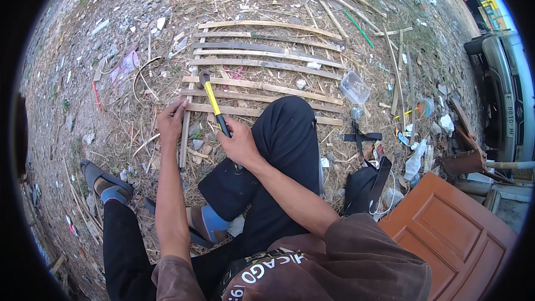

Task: The person shaves a strip of bamboo with a knife and then nails it onto a wooden lattice structure using a hammer.

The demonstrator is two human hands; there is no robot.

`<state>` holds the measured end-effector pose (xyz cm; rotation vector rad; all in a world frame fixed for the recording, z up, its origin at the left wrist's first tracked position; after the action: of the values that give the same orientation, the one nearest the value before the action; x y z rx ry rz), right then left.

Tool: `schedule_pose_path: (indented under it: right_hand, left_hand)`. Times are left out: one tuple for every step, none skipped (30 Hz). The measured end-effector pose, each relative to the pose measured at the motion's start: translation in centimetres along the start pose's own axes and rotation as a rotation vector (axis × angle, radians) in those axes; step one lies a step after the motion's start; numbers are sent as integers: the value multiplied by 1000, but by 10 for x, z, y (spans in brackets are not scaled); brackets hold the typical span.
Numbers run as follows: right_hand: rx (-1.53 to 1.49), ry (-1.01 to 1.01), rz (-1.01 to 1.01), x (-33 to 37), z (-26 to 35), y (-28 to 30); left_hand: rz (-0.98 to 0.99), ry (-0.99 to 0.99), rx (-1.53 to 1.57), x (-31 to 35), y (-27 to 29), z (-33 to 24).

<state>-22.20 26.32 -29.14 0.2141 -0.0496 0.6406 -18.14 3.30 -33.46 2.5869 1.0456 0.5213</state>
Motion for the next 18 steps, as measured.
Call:
schedule_pose_path:
  right_hand:
    - [-10, 0, 1, 0, 3, -1]
    - [-8, -7, 2, 0, 7, -1]
    - [-6, -15, 3, 1, 11, -1]
    - [-2, -22, 1, 1, 13, -1]
    - [10, 1, 3, 1, 14, -1]
    - [23, 23, 5, 1, 13, -1]
    - [38, 42, 5, 2, 12, 0]
    - [73, 140, -13, 2, 12, 1]
    - [108, 238, -32, 2, 11, 1]
    - [141, 339, -45, 2, 20, 1]
    - [87, 276, -19, 3, 22, 0]
    - [34, 213, 7, 6, 25, -1]
    - [-20, 148, 33, 9, 29, -1]
    - [18, 157, 55, 9, 31, -1]
    - [55, 166, 78, 10, 32, -1]
    - [96, 173, 96, 10, 32, 1]
    - [97, 184, 86, 11, 31, 1]
    - [98, 195, 77, 12, 29, 1]
  left_hand:
    - [-12, 20, -12, -2, 1, 2]
    - [-23, 41, -25, -3, 2, 4]
    - [-43, -16, -50, -2, 4, 2]
    - [-60, -74, -73, -1, 4, -1]
    - [-77, -132, -96, 0, 4, -4]
    - [-95, -202, -122, 2, 4, -8]
    - [-109, -271, -146, 4, 2, -13]
    - [-124, -340, -170, 6, 0, -17]
    - [-116, -357, -177, 7, -2, -19]
    - [-114, -373, -186, 8, -2, -21]
    - [-112, -389, -195, 9, -2, -22]
    - [-118, -385, -171, 9, -2, -22]
    - [-122, -380, -147, 8, -2, -22]
    - [-127, -375, -123, 9, -2, -21]
    - [-126, -347, -148, 9, -2, -19]
    - [-121, -321, -169, 10, -2, -21]
    - [-115, -295, -191, 10, -3, -22]
    - [-120, -278, -145, 9, -5, -16]
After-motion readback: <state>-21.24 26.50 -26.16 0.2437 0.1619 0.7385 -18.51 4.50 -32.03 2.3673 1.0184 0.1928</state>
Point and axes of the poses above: each hand's wrist, its own x-axis away from the middle knuckle, its own y-axis out of the back of the hand, z = x × y, the point moved 5 cm from there along -x, towards the middle knuckle, and after that the axes turned 12 degrees about y, right-handed, at the moved point
